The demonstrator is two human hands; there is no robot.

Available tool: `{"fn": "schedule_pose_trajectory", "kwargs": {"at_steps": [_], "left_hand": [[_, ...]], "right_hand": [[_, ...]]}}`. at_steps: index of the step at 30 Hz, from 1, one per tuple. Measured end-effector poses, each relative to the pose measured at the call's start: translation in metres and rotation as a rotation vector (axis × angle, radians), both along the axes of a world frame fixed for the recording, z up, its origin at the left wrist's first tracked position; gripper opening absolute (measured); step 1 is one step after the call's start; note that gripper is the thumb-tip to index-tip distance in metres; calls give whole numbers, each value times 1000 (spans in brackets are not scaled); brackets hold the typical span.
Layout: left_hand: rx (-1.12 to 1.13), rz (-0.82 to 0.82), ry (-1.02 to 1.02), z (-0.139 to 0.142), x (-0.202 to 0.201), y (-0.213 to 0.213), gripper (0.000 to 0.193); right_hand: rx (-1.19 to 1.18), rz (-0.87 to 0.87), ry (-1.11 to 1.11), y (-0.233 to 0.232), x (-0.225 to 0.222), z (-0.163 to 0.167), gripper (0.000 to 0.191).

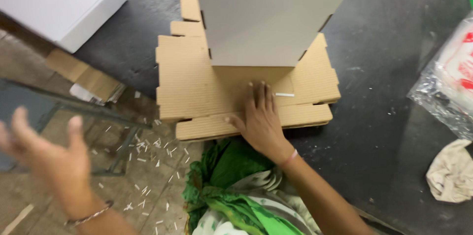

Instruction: The person folds flat cardboard sheets into rectangular boxes, inserts a white circular object wrapped in plastic into each box, and closes the flaps. The person repeats this process multiple times, stacking the finished boxes on the table.

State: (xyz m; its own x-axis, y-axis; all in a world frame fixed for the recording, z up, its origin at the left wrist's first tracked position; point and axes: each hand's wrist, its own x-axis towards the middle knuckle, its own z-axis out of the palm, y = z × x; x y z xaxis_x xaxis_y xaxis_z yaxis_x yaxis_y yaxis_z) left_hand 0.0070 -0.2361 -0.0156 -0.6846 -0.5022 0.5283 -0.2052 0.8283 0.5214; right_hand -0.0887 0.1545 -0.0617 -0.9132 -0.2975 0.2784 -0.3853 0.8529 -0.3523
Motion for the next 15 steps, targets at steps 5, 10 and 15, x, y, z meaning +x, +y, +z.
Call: {"fn": "schedule_pose_trajectory", "kwargs": {"at_steps": [5, 10, 15], "left_hand": [[51, -125, 94, 23, 10, 14, 69], [-50, 30, 23, -14, 34, -20, 57], [-75, 148, -119, -76, 67, -92, 51]], "right_hand": [[22, 183, 28, -17, -11, 17, 96], [-335, 849, -425, -25, 51, 51, 81], [-230, 219, -92, -9, 38, 53, 51]]}}
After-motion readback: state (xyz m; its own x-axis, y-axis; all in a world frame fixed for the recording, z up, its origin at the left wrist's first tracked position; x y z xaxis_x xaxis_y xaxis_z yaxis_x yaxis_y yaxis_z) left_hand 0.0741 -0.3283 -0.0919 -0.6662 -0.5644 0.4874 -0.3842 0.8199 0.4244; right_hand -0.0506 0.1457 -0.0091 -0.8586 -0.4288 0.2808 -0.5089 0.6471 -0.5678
